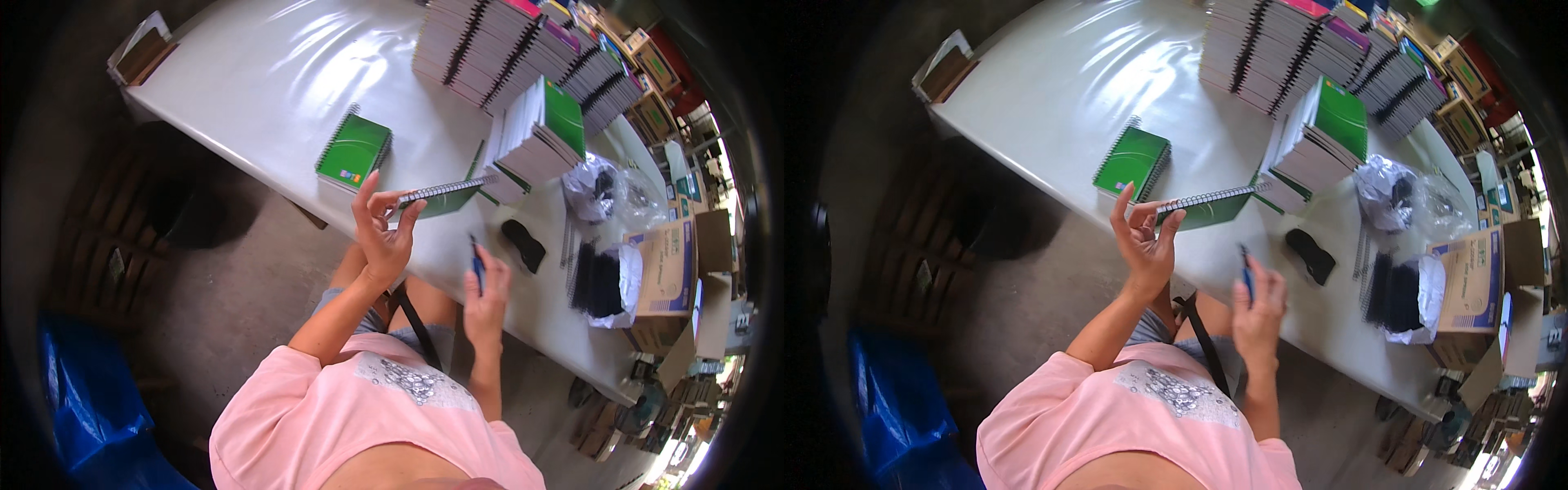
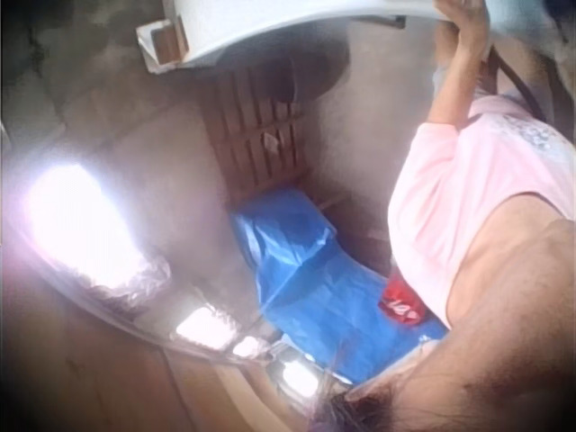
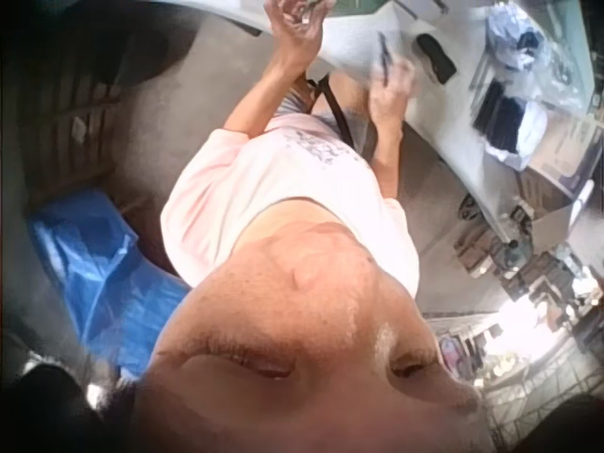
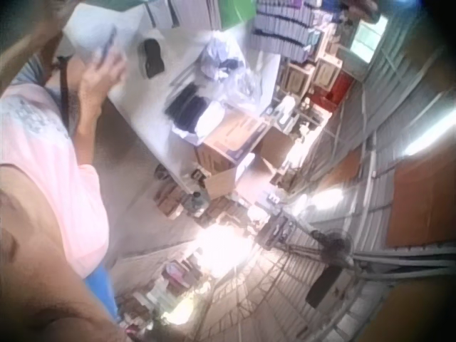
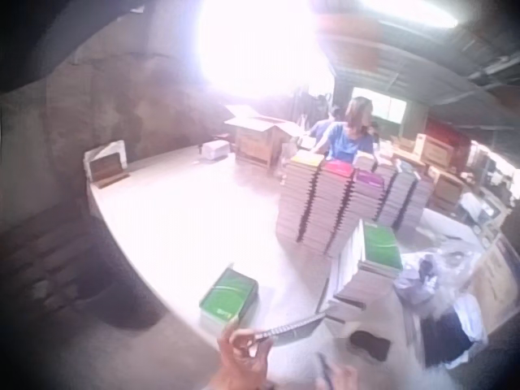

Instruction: The person assembles spiral notebooks by inserting metal coils into pre-punched holes and trimming the ends with pliers. They handle individual notebooks from a large stack, thread a coil through the binding, and use a tool to cut and crimp the wire.

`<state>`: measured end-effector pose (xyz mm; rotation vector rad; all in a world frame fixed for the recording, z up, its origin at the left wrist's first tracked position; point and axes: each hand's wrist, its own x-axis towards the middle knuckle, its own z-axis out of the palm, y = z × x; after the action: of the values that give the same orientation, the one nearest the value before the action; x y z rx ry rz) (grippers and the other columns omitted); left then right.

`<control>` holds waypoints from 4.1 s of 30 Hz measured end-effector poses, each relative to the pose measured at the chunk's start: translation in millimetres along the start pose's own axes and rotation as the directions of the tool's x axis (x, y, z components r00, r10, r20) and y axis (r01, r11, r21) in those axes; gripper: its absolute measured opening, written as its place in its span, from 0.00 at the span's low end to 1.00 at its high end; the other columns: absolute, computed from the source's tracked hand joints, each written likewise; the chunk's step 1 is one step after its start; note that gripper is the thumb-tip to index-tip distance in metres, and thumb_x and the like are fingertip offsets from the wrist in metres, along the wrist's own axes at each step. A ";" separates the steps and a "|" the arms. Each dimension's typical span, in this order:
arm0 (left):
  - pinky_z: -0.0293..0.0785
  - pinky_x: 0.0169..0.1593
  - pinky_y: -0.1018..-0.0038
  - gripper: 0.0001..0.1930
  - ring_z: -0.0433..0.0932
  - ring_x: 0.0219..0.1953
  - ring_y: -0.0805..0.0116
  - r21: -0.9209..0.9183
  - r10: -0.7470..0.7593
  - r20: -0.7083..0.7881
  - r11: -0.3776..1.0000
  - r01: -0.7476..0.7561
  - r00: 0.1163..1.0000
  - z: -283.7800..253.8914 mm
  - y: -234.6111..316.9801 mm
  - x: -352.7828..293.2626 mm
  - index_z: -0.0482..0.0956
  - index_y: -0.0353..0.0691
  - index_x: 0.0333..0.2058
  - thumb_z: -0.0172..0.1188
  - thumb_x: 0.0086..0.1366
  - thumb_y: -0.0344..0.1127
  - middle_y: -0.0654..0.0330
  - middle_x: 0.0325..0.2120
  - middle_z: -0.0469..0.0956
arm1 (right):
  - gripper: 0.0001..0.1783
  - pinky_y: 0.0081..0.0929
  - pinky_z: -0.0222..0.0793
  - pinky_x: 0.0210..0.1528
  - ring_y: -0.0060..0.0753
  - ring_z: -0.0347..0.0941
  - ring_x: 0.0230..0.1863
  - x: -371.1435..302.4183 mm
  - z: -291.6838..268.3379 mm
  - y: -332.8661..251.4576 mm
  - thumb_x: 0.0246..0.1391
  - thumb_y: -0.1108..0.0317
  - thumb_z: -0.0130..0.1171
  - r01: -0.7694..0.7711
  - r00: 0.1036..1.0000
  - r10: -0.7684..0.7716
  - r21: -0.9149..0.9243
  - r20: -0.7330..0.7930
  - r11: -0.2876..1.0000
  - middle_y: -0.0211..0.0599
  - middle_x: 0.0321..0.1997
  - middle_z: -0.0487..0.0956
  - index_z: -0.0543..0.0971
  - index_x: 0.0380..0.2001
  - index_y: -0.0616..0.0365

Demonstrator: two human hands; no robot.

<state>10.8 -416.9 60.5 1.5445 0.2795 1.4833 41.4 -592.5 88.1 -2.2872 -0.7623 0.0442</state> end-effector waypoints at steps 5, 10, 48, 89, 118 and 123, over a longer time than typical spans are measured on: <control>0.69 0.45 0.80 0.22 0.73 0.38 0.75 -0.400 -0.493 0.003 0.797 0.453 0.870 -9.9 9.9 11.7 0.61 0.38 0.56 0.54 0.64 0.28 0.58 0.37 0.75 | 0.24 0.48 0.54 0.56 0.50 0.62 0.54 -0.6 4.4 54.3 0.58 0.54 0.48 -0.148 0.989 0.123 -0.648 -0.084 0.747 0.47 0.53 0.65 0.66 0.57 0.48; 0.69 0.47 0.79 0.14 0.73 0.43 0.73 -0.608 -0.585 0.043 0.628 0.486 0.810 -25.8 17.2 18.2 0.67 0.36 0.49 0.51 0.66 0.29 0.55 0.40 0.76 | 0.29 0.41 0.59 0.56 0.38 0.61 0.57 48.2 35.9 6.5 0.54 0.62 0.58 -0.008 0.998 0.045 0.680 -0.037 0.733 0.42 0.58 0.62 0.64 0.58 0.50; 0.68 0.53 0.71 0.26 0.71 0.53 0.64 0.257 -0.382 0.387 0.919 0.300 0.839 -127.3 -89.9 70.0 0.75 0.43 0.49 0.67 0.49 0.29 0.57 0.54 0.70 | 0.29 0.35 0.64 0.48 0.43 0.66 0.46 185.7 87.3 -83.1 0.46 0.50 0.63 0.449 0.882 -0.451 -0.051 -0.138 0.892 0.45 0.45 0.69 0.74 0.49 0.52; 0.50 0.47 0.42 0.25 0.62 0.49 0.55 0.376 0.114 0.665 0.802 -0.463 0.738 52.7 -11.5 -35.9 0.69 0.44 0.23 0.68 0.39 0.56 0.62 0.35 0.68 | 0.29 0.47 0.68 0.49 0.58 0.72 0.47 138.7 -136.2 229.1 0.45 0.61 0.60 -0.695 0.710 0.502 -0.380 -0.493 0.610 0.51 0.44 0.74 0.64 0.51 0.49; 0.49 0.47 0.42 0.18 0.65 0.44 0.61 0.334 0.190 0.599 0.824 -0.458 0.778 41.2 -16.7 -32.9 0.72 0.49 0.19 0.66 0.37 0.54 0.67 0.32 0.69 | 0.10 0.19 0.67 0.35 0.25 0.72 0.32 33.5 -29.1 50.7 0.50 0.78 0.57 0.093 0.995 -0.079 0.347 -0.054 0.933 0.33 0.33 0.76 0.80 0.37 0.59; 0.52 0.44 0.49 0.20 0.65 0.42 0.60 0.356 0.187 0.615 0.800 -0.482 0.766 38.5 -17.0 -31.0 0.72 0.49 0.22 0.67 0.37 0.55 0.67 0.31 0.69 | 0.10 0.22 0.66 0.34 0.29 0.71 0.30 36.7 -27.7 48.4 0.52 0.80 0.53 0.140 0.980 -0.179 0.355 0.081 0.924 0.36 0.33 0.75 0.79 0.37 0.60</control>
<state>44.2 -447.6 34.6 2.4972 0.0164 1.1949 103.1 -617.7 84.2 -1.8927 -0.9184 0.2173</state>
